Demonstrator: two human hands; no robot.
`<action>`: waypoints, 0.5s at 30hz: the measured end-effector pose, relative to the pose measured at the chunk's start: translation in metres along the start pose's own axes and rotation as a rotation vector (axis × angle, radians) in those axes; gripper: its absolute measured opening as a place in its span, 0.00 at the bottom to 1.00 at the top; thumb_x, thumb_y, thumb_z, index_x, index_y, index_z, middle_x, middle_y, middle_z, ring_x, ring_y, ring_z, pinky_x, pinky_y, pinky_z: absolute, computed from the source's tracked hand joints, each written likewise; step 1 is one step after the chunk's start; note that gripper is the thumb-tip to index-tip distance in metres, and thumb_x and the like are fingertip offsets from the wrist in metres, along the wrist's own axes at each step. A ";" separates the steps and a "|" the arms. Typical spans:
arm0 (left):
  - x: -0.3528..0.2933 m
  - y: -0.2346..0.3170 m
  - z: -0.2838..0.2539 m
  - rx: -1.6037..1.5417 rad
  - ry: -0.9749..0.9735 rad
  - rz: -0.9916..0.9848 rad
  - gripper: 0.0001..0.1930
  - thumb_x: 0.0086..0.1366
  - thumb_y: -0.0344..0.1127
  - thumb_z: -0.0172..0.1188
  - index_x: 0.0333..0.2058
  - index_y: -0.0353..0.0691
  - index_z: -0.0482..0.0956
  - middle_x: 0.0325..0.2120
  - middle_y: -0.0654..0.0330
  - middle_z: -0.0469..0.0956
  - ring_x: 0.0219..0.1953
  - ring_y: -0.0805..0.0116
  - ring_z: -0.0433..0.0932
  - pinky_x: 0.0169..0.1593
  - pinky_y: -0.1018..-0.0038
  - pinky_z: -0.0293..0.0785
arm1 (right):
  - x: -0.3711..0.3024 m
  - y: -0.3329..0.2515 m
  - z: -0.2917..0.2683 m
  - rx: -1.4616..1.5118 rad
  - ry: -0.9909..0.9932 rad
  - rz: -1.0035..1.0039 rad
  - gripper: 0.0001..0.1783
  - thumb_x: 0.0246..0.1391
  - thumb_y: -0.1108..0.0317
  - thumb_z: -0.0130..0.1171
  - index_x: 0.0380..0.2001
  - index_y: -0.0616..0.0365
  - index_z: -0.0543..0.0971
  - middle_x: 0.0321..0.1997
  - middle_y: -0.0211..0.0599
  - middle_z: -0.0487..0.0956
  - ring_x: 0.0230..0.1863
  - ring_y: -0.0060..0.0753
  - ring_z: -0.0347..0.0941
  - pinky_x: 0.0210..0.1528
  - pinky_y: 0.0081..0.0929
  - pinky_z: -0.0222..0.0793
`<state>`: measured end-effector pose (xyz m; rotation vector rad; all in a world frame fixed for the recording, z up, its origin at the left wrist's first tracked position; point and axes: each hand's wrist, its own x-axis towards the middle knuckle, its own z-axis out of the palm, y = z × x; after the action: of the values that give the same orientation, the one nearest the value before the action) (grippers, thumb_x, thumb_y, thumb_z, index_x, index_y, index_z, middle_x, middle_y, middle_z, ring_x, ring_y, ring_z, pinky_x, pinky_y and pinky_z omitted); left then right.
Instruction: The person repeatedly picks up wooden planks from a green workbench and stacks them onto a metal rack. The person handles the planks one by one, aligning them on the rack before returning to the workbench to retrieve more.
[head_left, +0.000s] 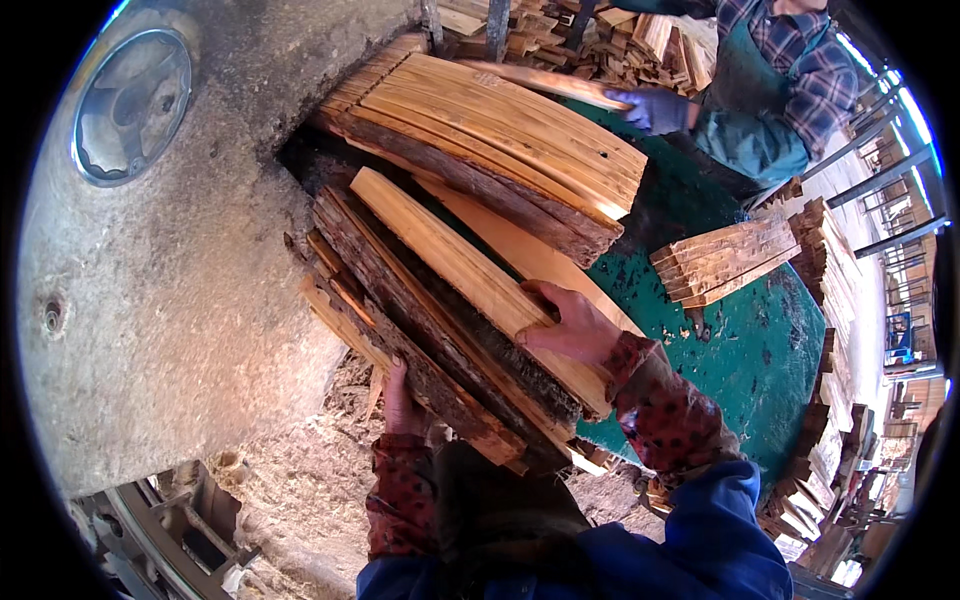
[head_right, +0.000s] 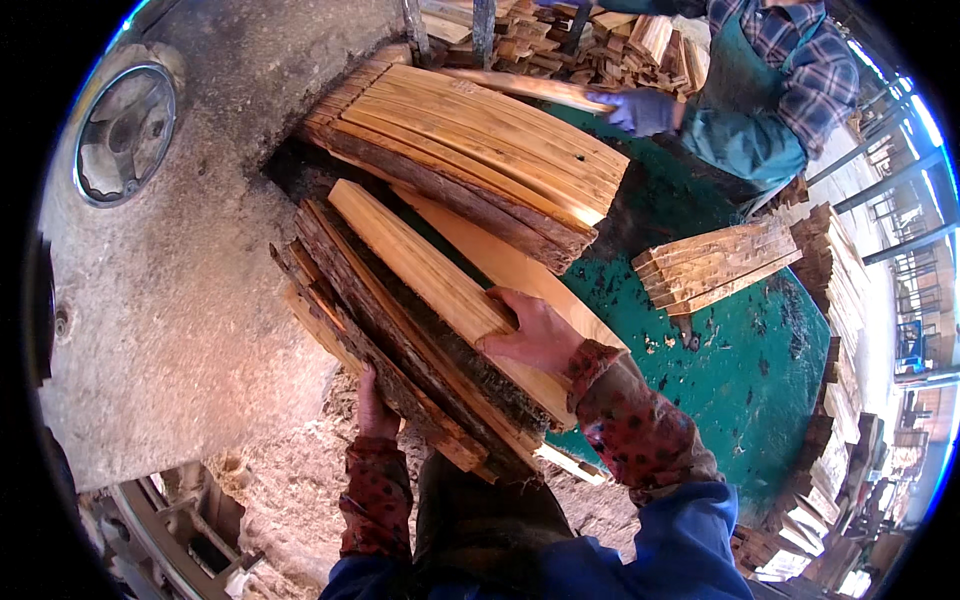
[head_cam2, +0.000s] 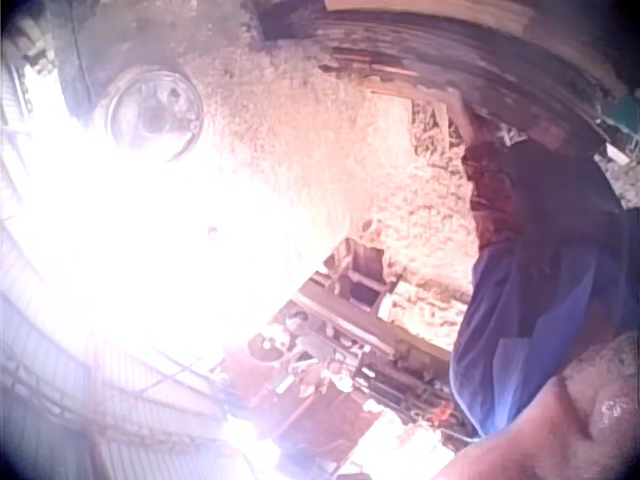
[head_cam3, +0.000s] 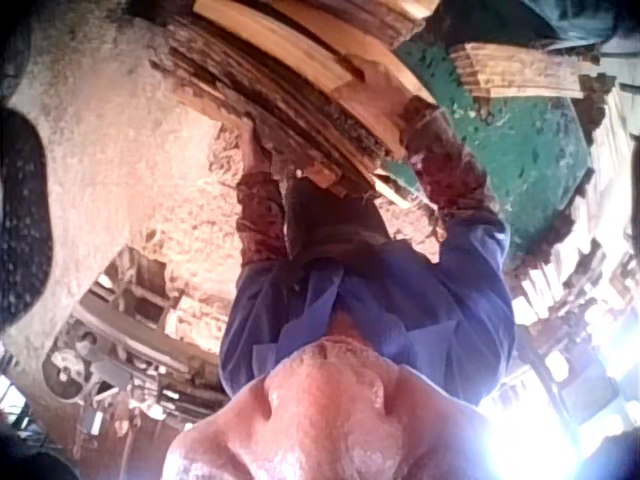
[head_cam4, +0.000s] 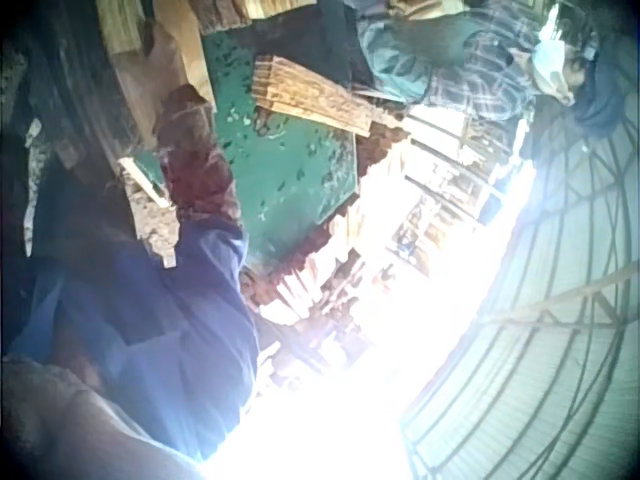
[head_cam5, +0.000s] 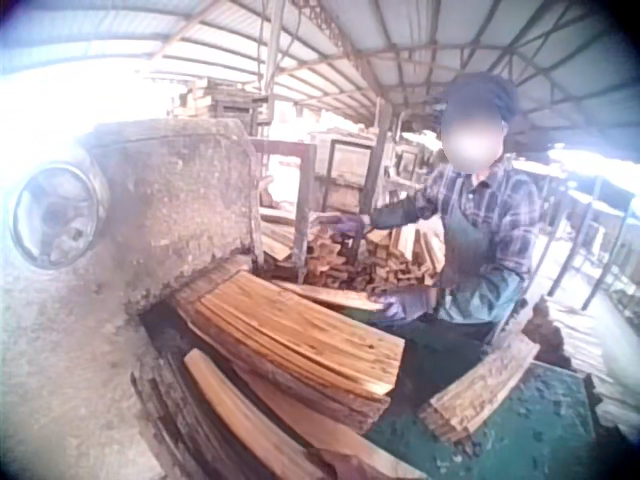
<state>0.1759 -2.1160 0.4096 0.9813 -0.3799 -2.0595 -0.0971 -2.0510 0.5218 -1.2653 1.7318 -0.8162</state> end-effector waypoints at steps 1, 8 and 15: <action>0.002 -0.003 -0.003 -0.009 -0.009 -0.009 0.32 0.61 0.49 0.62 0.58 0.39 0.64 0.51 0.58 0.72 0.52 0.59 0.72 0.56 0.61 0.71 | 0.003 0.001 -0.001 0.044 -0.053 0.034 0.42 0.44 0.56 0.68 0.59 0.67 0.65 0.48 0.50 0.78 0.48 0.38 0.75 0.53 0.32 0.68; 0.011 -0.015 -0.016 -0.038 -0.082 -0.024 0.29 0.65 0.52 0.56 0.58 0.39 0.66 0.52 0.57 0.73 0.53 0.58 0.72 0.58 0.60 0.69 | 0.007 -0.002 0.006 0.050 -0.217 0.122 0.51 0.46 0.53 0.66 0.67 0.66 0.52 0.56 0.51 0.72 0.56 0.38 0.69 0.59 0.32 0.62; -0.018 0.020 -0.048 -0.057 -0.198 -0.079 0.34 0.67 0.59 0.44 0.61 0.37 0.62 0.56 0.54 0.69 0.57 0.56 0.69 0.62 0.62 0.64 | -0.059 -0.023 0.076 0.195 -0.136 0.212 0.53 0.45 0.51 0.67 0.67 0.65 0.52 0.54 0.51 0.74 0.55 0.38 0.70 0.58 0.33 0.64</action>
<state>0.2292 -2.1114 0.3985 0.7715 -0.3884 -2.2346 -0.0109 -2.0036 0.5213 -0.9669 1.6030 -0.7377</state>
